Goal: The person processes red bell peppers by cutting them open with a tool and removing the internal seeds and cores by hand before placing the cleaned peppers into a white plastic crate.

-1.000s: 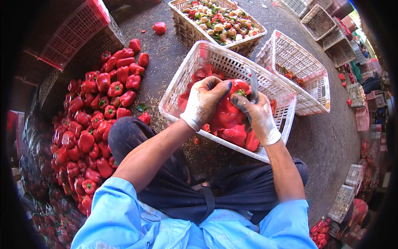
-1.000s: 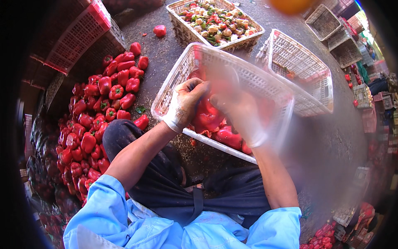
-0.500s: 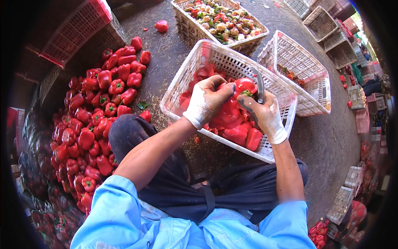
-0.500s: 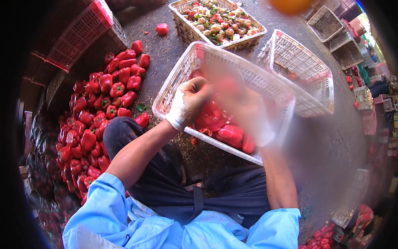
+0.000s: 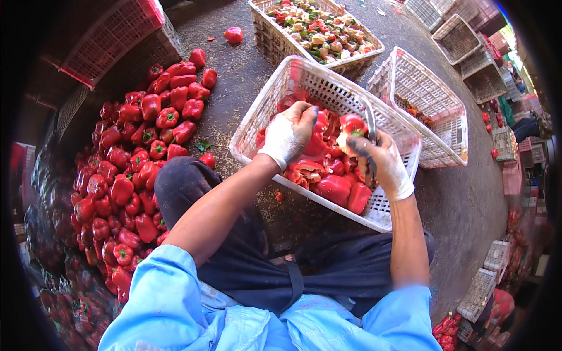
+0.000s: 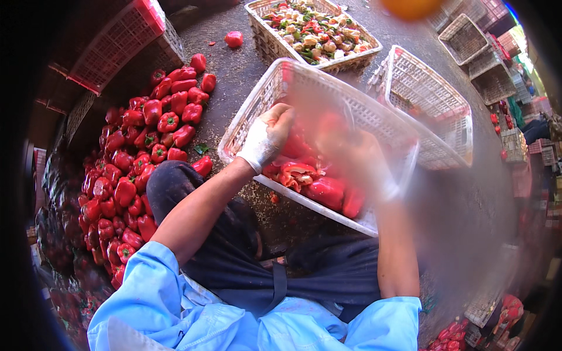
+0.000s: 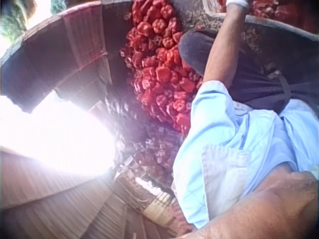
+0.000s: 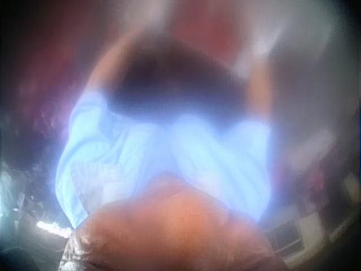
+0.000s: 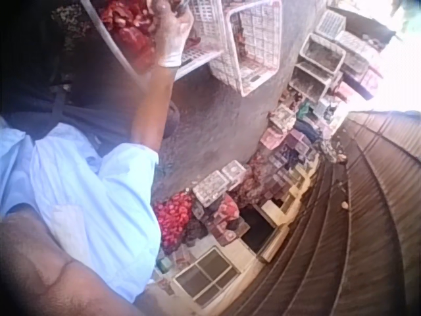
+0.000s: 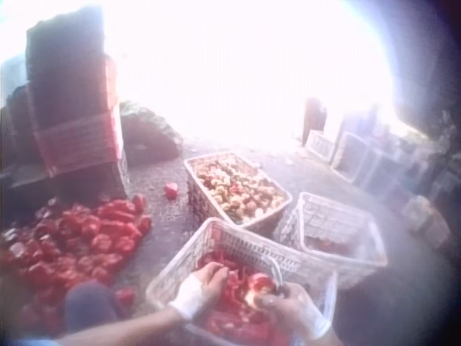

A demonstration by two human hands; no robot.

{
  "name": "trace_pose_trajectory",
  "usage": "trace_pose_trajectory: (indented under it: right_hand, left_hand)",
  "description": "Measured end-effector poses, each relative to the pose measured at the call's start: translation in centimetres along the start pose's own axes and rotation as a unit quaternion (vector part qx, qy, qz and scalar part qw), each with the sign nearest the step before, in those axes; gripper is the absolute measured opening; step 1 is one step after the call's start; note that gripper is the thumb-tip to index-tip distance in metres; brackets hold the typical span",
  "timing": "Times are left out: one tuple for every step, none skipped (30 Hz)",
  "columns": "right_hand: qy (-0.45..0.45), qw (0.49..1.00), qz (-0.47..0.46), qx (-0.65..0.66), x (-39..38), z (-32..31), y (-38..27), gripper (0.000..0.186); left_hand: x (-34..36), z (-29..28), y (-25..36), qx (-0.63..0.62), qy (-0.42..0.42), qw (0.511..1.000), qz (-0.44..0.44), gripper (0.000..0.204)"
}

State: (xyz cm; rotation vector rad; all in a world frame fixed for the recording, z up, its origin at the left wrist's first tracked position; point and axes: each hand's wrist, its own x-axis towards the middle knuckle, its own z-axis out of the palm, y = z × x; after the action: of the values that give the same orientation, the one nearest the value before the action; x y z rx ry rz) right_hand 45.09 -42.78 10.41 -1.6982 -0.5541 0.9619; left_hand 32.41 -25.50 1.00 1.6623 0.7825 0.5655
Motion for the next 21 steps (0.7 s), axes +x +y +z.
trace_pose_trajectory:
  right_hand:
    - [-0.009, 1.000, -0.001, 0.000, -0.3, 0.3, -0.2, 0.034]
    - [-0.019, 1.000, -0.004, -0.001, -0.5, 0.6, -0.5, 0.034]
    - [-0.032, 0.999, -0.008, -0.005, -0.5, 0.9, -1.0, 0.035]
    - [-0.036, 0.999, -0.003, 0.017, -0.7, 1.1, -1.5, 0.034]
    - [-0.047, 0.999, 0.001, 0.012, -0.7, 0.9, -1.8, 0.035]
    - [-0.058, 0.998, 0.005, 0.009, -0.7, 0.8, -2.0, 0.037]
    - [-0.070, 0.998, 0.009, 0.006, -0.8, 0.7, -2.2, 0.039]
    - [-0.075, 0.997, 0.001, 0.006, -0.7, 0.9, -1.9, 0.041]
    - [-0.078, 0.997, -0.010, -0.004, -0.5, 1.0, -1.5, 0.043]
    - [-0.081, 0.996, -0.021, -0.012, -0.3, 1.1, -1.0, 0.046]
    - [-0.084, 0.996, -0.032, -0.021, 0.0, 1.2, -0.5, 0.048]
    - [-0.073, 0.996, -0.045, -0.036, -0.2, 1.5, -0.3, 0.048]
    - [-0.070, 0.996, -0.046, -0.031, -0.3, 1.8, -0.3, 0.047]
    - [-0.067, 0.996, -0.047, -0.027, -0.4, 2.1, -0.3, 0.046]
    - [-0.066, 0.996, -0.047, -0.023, -0.4, 2.5, -0.4, 0.045]
    - [-0.068, 0.997, -0.046, -0.016, -0.3, 2.4, -0.3, 0.043]
    - [-0.066, 0.997, -0.038, -0.015, -0.2, 2.4, -0.1, 0.041]
    - [-0.063, 0.997, -0.031, -0.014, -0.2, 2.4, 0.1, 0.039]
    - [-0.054, 0.998, -0.017, -0.009, -0.2, 2.3, 0.2, 0.038]
    - [-0.045, 0.999, -0.002, -0.004, -0.2, 2.4, 0.2, 0.038]
    - [-0.035, 0.999, 0.012, 0.001, -0.2, 2.4, 0.2, 0.038]
  left_hand:
    - [0.3, 0.0, -0.1, 0.002, 0.001, 0.999, 0.047, 0.037]
    - [0.5, -0.1, -0.2, 0.009, 0.008, 0.996, 0.088, 0.038]
    - [0.7, -0.3, -0.4, 0.016, 0.016, 0.991, 0.129, 0.039]
    - [0.4, -0.6, 0.1, -0.026, -0.031, 0.993, 0.114, 0.039]
    - [0.1, -0.8, 1.0, -0.071, -0.079, 0.989, 0.100, 0.039]
    - [-0.1, -0.9, 1.5, -0.115, -0.127, 0.982, 0.084, 0.039]
    - [-0.2, -0.7, 1.6, -0.173, -0.161, 0.969, 0.076, 0.037]
    - [-0.4, -0.4, 1.7, -0.167, -0.185, 0.964, 0.088, 0.037]
    - [-0.5, -0.2, 1.9, -0.162, -0.208, 0.959, 0.099, 0.037]
    - [-0.6, -0.4, 2.1, -0.102, -0.216, 0.959, 0.152, 0.037]
    - [-0.6, -0.7, 2.5, -0.075, -0.254, 0.955, 0.136, 0.035]
    - [-0.5, -0.6, 2.4, -0.111, -0.250, 0.955, 0.117, 0.033]
    - [-0.4, -0.6, 2.4, -0.148, -0.245, 0.953, 0.100, 0.032]
    - [-0.4, -0.5, 2.3, -0.165, -0.237, 0.954, 0.085, 0.027]
    - [-0.4, -0.6, 2.1, -0.183, -0.234, 0.953, 0.065, 0.027]
    - [-0.4, -0.7, 1.8, -0.201, -0.233, 0.951, 0.045, 0.026]
    - [-0.5, -0.7, 1.6, -0.218, -0.231, 0.948, 0.025, 0.026]
    - [-0.6, -0.3, 1.4, -0.288, -0.217, 0.931, -0.050, 0.026]
    - [-0.8, -0.3, 1.7, -0.305, -0.213, 0.925, -0.075, 0.027]
    - [-1.1, -0.4, 2.0, -0.322, -0.208, 0.918, -0.101, 0.027]
    - [-1.3, -0.5, 2.4, -0.338, -0.204, 0.910, -0.126, 0.027]
